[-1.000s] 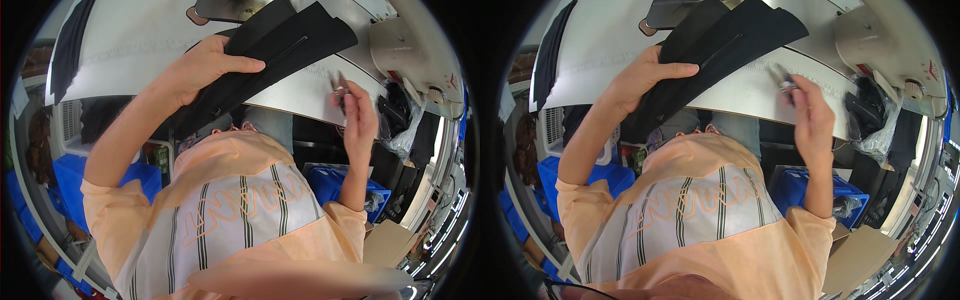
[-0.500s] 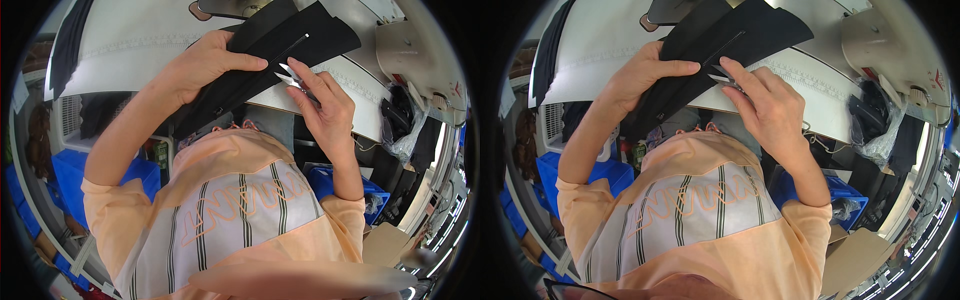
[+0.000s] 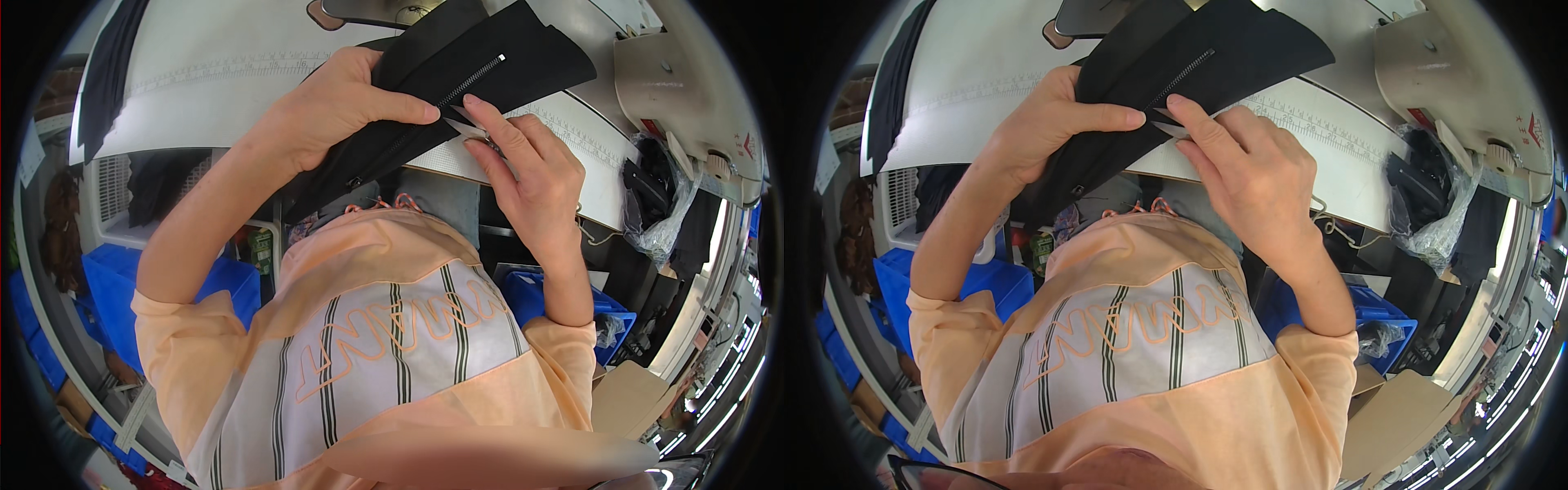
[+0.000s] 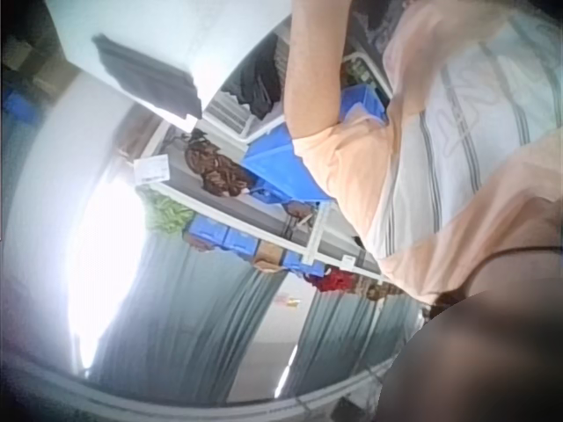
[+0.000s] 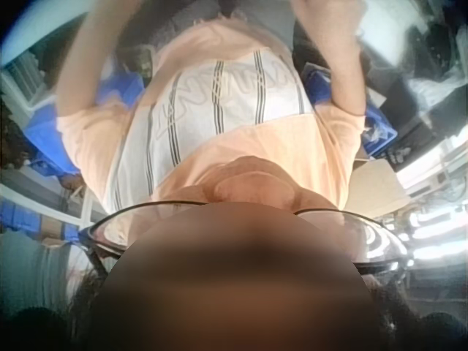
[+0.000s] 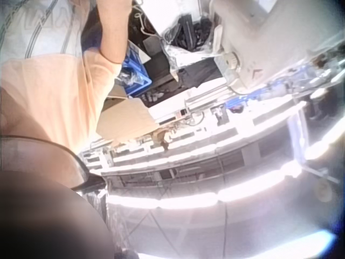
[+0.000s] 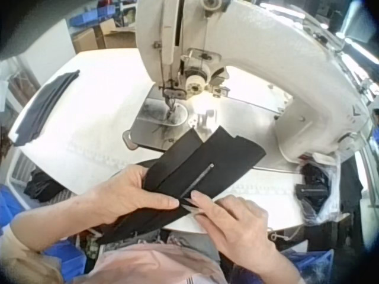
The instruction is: Sewing a black fabric component using an industrial sewing machine, including trimming threads with a hand tool.
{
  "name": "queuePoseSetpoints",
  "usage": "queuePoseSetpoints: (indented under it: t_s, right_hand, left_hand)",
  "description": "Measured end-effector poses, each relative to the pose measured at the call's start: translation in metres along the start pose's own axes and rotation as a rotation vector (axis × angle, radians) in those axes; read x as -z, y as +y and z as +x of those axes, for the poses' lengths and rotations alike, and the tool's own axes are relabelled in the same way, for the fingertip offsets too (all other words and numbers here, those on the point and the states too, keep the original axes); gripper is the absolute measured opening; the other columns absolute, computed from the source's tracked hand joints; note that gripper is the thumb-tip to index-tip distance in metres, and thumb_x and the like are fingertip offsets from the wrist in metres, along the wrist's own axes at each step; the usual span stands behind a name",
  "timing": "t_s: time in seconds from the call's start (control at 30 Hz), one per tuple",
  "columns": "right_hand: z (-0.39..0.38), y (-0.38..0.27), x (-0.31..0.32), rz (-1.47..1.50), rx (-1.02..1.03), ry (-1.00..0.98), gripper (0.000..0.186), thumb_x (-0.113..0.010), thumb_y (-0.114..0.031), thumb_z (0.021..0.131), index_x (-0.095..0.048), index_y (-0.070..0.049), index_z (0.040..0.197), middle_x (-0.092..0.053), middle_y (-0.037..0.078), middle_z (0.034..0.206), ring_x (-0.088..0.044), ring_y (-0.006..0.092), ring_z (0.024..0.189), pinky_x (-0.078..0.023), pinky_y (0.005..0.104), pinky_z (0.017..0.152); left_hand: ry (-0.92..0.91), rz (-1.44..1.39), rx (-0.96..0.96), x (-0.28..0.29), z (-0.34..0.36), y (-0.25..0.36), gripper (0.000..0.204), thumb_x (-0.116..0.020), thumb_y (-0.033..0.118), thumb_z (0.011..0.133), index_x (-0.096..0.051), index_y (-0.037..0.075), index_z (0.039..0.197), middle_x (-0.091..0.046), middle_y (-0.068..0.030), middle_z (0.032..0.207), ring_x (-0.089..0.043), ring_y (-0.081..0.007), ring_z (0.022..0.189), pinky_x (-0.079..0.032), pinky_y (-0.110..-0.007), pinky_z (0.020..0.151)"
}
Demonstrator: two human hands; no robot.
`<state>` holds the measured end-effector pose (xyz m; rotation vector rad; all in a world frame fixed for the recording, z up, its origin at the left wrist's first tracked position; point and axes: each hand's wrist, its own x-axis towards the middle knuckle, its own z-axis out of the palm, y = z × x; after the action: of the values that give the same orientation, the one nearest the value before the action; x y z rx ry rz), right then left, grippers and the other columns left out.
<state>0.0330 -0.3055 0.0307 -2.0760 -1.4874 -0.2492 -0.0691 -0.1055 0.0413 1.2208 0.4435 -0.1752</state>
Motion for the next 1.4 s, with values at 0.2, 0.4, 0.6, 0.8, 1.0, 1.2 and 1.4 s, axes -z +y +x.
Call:
queuePoseSetpoints:
  t_s: [0.2,0.4,0.6,0.8,1.0,1.2,1.4]
  right_hand:
    - [-0.002,0.000,-0.009,0.129,-0.043,-0.057,0.047,-0.074,-0.006,0.076,-0.064,-0.014,0.122,-0.054,0.004,0.073,-0.054,0.0173,0.057,-0.046,0.0293,0.053]
    - [-0.005,0.002,-0.017,0.290,-0.103,-0.042,0.048,-0.072,-0.009,0.080,-0.059,-0.012,0.126,-0.052,0.005,0.072,-0.052,0.0190,0.054,-0.045,0.0312,0.051]
    - [-0.004,0.000,-0.010,0.590,-0.258,-0.097,0.041,-0.070,-0.005,0.083,-0.062,-0.008,0.123,-0.055,0.004,0.076,-0.051,0.0113,0.064,-0.044,0.0234,0.061]
    - [-0.004,-0.001,-0.006,0.912,-0.388,-0.096,0.037,-0.070,-0.006,0.085,-0.063,-0.006,0.122,-0.061,0.000,0.091,-0.051,0.0036,0.075,-0.043,0.0178,0.069]
    - [-0.006,0.001,-0.007,0.679,-0.364,-0.054,0.041,-0.073,-0.006,0.083,-0.061,-0.006,0.123,-0.062,0.001,0.092,-0.054,0.0036,0.075,-0.045,0.0172,0.066]
    - [-0.010,0.001,-0.008,0.659,-0.411,-0.059,0.044,-0.074,-0.006,0.082,-0.057,-0.006,0.123,-0.061,0.004,0.089,-0.060,0.0064,0.078,-0.049,0.0205,0.067]
    - [-0.007,-0.003,-0.002,0.555,-0.386,-0.043,0.041,-0.072,-0.005,0.082,-0.057,-0.006,0.120,-0.065,0.008,0.094,-0.067,0.0116,0.085,-0.053,0.0228,0.064]
  left_hand:
    - [0.045,0.004,-0.016,0.000,0.000,-0.002,0.030,-0.075,0.008,0.076,-0.067,-0.003,0.103,-0.070,-0.0086,0.089,-0.065,-0.0123,0.076,-0.052,-0.025,0.070]
    - [0.030,-0.011,0.006,0.002,0.001,-0.003,0.029,-0.074,0.008,0.077,-0.067,-0.003,0.102,-0.069,-0.0092,0.088,-0.066,-0.0125,0.074,-0.052,-0.025,0.068]
    - [0.044,0.054,-0.005,0.002,0.002,-0.003,0.031,-0.076,0.009,0.078,-0.064,-0.001,0.104,-0.069,-0.0078,0.089,-0.066,-0.0113,0.074,-0.053,-0.025,0.068]
    - [0.025,0.018,-0.019,0.001,0.000,-0.005,0.031,-0.076,0.009,0.077,-0.064,0.000,0.104,-0.069,-0.0079,0.090,-0.066,-0.0113,0.074,-0.053,-0.025,0.069]
    - [0.015,0.002,-0.019,0.001,-0.001,-0.004,0.030,-0.076,0.009,0.078,-0.064,-0.001,0.104,-0.068,-0.0078,0.088,-0.066,-0.0111,0.072,-0.052,-0.023,0.065]
    - [-0.002,-0.064,0.010,0.002,0.000,-0.003,0.030,-0.075,0.008,0.078,-0.064,-0.002,0.104,-0.068,-0.0083,0.088,-0.066,-0.0114,0.070,-0.053,-0.024,0.063]
    - [0.011,-0.065,0.009,0.002,-0.002,-0.004,0.031,-0.072,0.007,0.078,-0.064,-0.005,0.106,-0.069,-0.0106,0.091,-0.066,-0.0141,0.076,-0.053,-0.027,0.069]
